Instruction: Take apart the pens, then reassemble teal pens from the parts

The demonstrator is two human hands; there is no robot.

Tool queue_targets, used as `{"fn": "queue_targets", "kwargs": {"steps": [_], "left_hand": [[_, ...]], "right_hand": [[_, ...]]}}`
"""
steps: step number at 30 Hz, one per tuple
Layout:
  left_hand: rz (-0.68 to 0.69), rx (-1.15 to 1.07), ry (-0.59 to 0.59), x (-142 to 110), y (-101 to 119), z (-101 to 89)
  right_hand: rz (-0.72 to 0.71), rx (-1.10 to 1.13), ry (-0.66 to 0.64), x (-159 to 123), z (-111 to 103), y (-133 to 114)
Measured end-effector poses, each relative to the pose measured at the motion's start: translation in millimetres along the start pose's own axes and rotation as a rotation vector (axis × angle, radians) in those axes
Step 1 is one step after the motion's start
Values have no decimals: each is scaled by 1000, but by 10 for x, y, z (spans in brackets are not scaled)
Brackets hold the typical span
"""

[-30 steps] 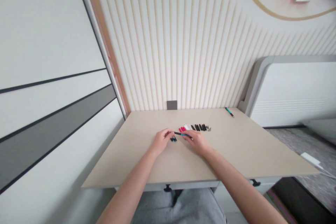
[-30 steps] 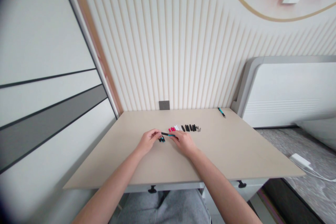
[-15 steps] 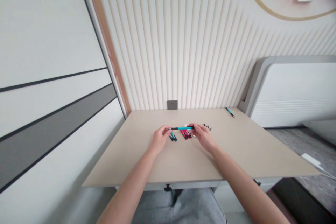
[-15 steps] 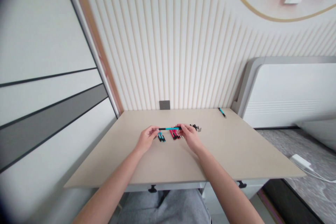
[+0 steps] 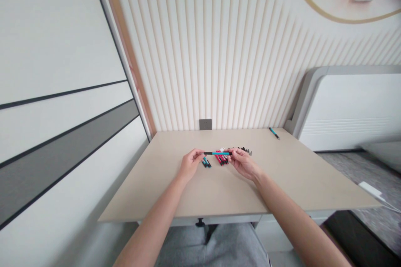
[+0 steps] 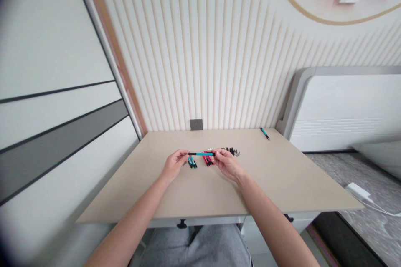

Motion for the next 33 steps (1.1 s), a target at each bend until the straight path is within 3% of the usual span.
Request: {"fn": "queue_targets", "kwargs": {"steps": [16,21,28,33], "left_hand": [[32,145,3,-26,-3,15],[24,179,32,-33,34,9],[36,199,25,-41,43,-3],[69,227,-4,-52,76,21]], "right_hand": [[-48,-82,83,51,-116,53],[-38,-149,85,46,-57,56],[-124,-499,23,18,-20,-22],[-37,-707,28,-7,-125,64]]}}
Point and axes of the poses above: each hand's wrist, its own x-axis towards the middle knuckle, its own z-axis out of the palm, y = z × x, the point moved 7 cm from there along x, towards the middle knuckle, and after that the axes turned 12 degrees about -z, right-handed, at the moved point
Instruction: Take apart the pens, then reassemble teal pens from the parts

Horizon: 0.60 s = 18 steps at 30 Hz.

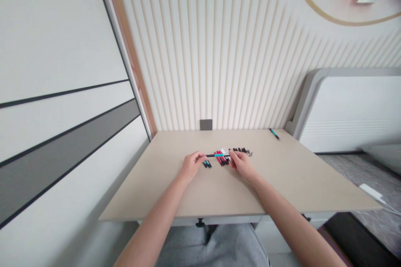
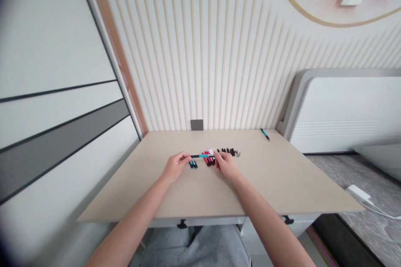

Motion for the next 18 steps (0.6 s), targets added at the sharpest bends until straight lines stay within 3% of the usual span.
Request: {"fn": "queue_targets", "kwargs": {"steps": [10,18], "left_hand": [[-30,-78,2,41,-97,-22],[53,100,-20,-5,9,14]], "right_hand": [[-122,237,-1,23,57,-226],[-34,57,13,-2,-4,-114]]}}
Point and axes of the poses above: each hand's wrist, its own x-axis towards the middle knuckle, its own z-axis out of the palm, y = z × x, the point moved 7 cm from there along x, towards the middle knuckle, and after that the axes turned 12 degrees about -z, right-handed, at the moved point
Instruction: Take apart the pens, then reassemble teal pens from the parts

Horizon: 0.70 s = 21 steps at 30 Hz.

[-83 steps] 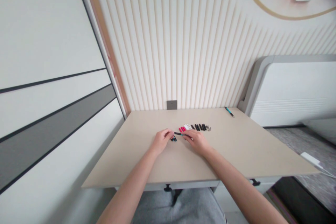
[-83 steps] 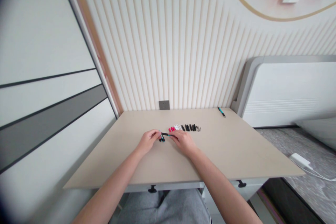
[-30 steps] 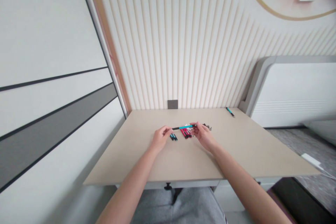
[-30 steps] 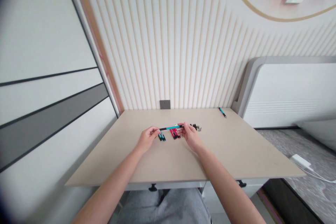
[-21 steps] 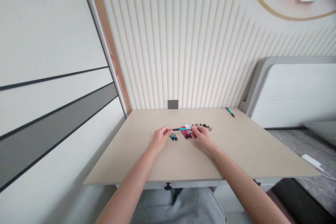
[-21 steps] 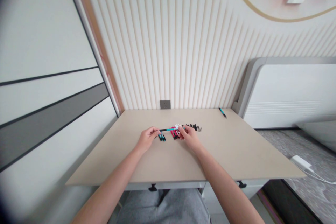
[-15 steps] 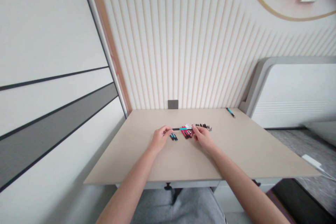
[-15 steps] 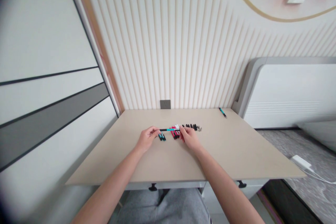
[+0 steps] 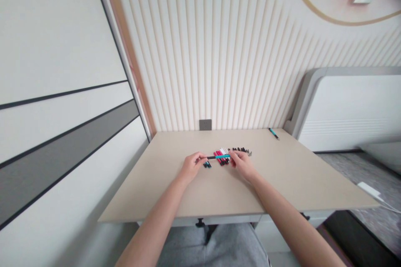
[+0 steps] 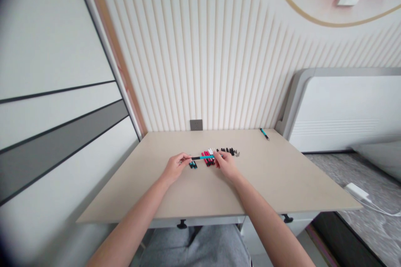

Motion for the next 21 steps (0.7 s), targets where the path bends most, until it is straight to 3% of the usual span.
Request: {"fn": "queue_targets", "kwargs": {"steps": [7,15,21], "left_hand": [[-3,-7,30,-36,117,-22],[-2,27,-104,-46,99,125],[70,154,-133,-54,90,264]], "right_hand": [[-21,5,13,14,28,-32],[-101,60,24,29,20,-70],[-97,149,-179,-9,247,-88]]}}
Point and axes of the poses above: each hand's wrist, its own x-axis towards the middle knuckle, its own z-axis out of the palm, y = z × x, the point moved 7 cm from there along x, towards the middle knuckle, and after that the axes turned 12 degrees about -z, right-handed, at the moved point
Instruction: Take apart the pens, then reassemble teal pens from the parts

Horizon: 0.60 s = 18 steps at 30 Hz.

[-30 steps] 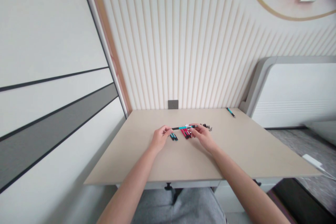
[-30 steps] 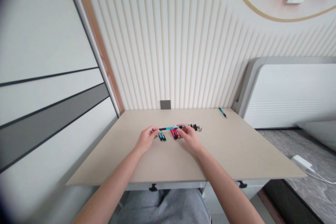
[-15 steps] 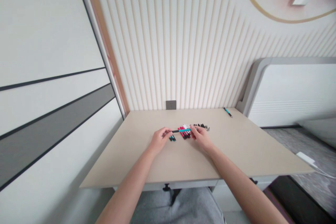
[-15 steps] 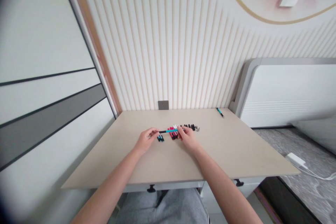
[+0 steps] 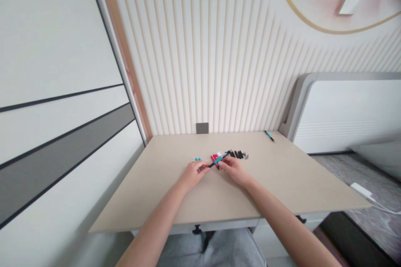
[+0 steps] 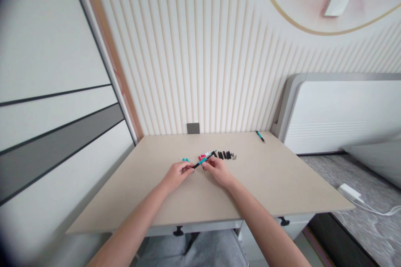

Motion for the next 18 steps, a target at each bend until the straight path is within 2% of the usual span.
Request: {"fn": "queue_targets", "kwargs": {"steps": [2,4,6,8,10,12,14,18], "left_hand": [[37,41,-37,-13,42,55],[81,73,-43,-30,87,70],[105,91,4,-38,108,27],[107,112,57,-38,101,-28],[119,155,64,-35,97,-45],[151,205,43,-37,115,-28],[185,256,19,-46,154,-1],[265,356,-23,-81,288,54]], "right_hand": [[-4,11,-70,-8,93,-18],[-7,17,-85,-10,131,-27],[-9,15,-38,12,84,-26],[-4,-28,54,62,-72,-13],[1,-157,166,129,-354,-14],[11,-411,267,194,-749,-51],[81,-771,247,252,-1161,-76],[529,-1315,87,207,-2014,89]]}}
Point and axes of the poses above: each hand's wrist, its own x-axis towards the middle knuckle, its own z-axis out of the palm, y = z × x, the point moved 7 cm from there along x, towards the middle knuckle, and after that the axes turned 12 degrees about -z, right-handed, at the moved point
